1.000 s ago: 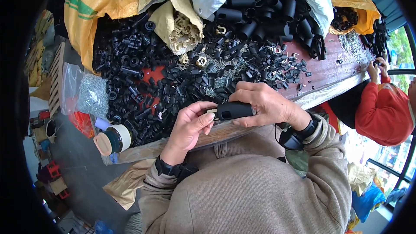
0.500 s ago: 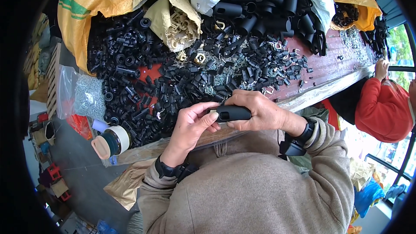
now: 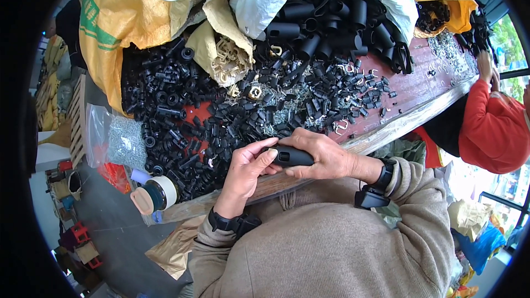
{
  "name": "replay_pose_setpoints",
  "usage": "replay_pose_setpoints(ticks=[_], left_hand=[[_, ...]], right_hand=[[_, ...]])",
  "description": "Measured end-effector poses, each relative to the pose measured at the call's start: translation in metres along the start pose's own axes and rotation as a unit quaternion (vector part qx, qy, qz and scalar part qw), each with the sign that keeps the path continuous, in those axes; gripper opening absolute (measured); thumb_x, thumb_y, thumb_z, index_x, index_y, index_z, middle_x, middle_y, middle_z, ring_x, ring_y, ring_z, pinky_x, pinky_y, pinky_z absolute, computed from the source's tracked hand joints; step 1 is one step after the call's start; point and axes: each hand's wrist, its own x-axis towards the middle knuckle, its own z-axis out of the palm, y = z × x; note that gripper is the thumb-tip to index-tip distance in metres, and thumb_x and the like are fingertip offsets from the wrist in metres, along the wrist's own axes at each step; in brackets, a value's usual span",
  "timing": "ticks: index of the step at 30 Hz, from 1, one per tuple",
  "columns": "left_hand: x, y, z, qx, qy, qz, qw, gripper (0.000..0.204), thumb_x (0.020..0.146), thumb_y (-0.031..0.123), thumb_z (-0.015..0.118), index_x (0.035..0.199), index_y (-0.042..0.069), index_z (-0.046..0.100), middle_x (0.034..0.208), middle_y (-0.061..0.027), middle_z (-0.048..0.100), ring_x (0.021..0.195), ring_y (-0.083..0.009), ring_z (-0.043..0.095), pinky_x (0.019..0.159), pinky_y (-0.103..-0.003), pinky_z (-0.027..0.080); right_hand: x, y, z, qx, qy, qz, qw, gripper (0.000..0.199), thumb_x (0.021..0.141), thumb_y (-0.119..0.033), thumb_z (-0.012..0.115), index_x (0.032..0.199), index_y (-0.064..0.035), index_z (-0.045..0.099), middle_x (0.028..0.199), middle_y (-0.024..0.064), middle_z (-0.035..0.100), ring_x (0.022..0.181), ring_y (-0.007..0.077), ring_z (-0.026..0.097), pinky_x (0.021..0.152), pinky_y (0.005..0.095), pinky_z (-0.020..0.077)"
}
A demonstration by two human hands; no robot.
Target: Assembling small black plastic and rubber components by hand at a workbench.
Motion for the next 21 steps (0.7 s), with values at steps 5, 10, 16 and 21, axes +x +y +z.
replay_pose_setpoints(ticks=[5, 10, 16, 21], left_hand=[[-0.001, 0.001, -0.006, -0.058, -0.009, -0.007, 0.998, 0.047, 0.076, 0.011, 0.063, 0.116, -0.004, 0.043, 0.082, -0.0077, 0.059, 0.062, -0.0103, 0.057, 0.053, -0.019, 0.047], [0.001, 0.002, 0.004, -0.069, -0.008, 0.005, 0.998, 0.057, 0.074, 0.009, 0.066, 0.121, -0.003, 0.036, 0.091, -0.0097, 0.057, 0.071, -0.0114, 0.058, 0.056, -0.02, 0.048], [-0.001, -0.002, 0.01, -0.09, -0.035, 0.063, 0.993, 0.066, 0.07, 0.008, 0.068, 0.124, -0.001, 0.031, 0.098, -0.0093, 0.055, 0.082, -0.0134, 0.057, 0.065, -0.023, 0.05], [-0.003, 0.002, 0.004, -0.061, -0.066, 0.062, 0.994, 0.061, 0.075, 0.016, 0.064, 0.124, 0.0, 0.031, 0.099, -0.01, 0.055, 0.085, -0.014, 0.056, 0.067, -0.022, 0.048]], right_hand=[[0.011, -0.005, 0.003, -0.034, 0.005, -0.155, 0.987, 0.075, 0.067, -0.037, 0.067, 0.124, 0.001, 0.035, 0.108, 0.0181, 0.048, 0.104, 0.0294, 0.044, 0.09, 0.0381, 0.0324], [0.021, 0.0, 0.002, 0.186, -0.047, -0.179, 0.965, 0.078, 0.069, -0.045, 0.063, 0.125, 0.0012, 0.033, 0.113, 0.0171, 0.045, 0.11, 0.0295, 0.039, 0.094, 0.0413, 0.027], [0.02, -0.001, -0.004, 0.293, -0.07, -0.116, 0.946, 0.083, 0.068, -0.057, 0.055, 0.12, 0.0059, 0.039, 0.112, 0.0176, 0.047, 0.107, 0.0277, 0.043, 0.093, 0.0384, 0.0297], [0.014, 0.004, -0.003, 0.385, -0.063, -0.106, 0.914, 0.076, 0.073, -0.053, 0.055, 0.119, 0.0058, 0.039, 0.112, 0.0151, 0.046, 0.105, 0.0237, 0.044, 0.092, 0.0351, 0.0314]])
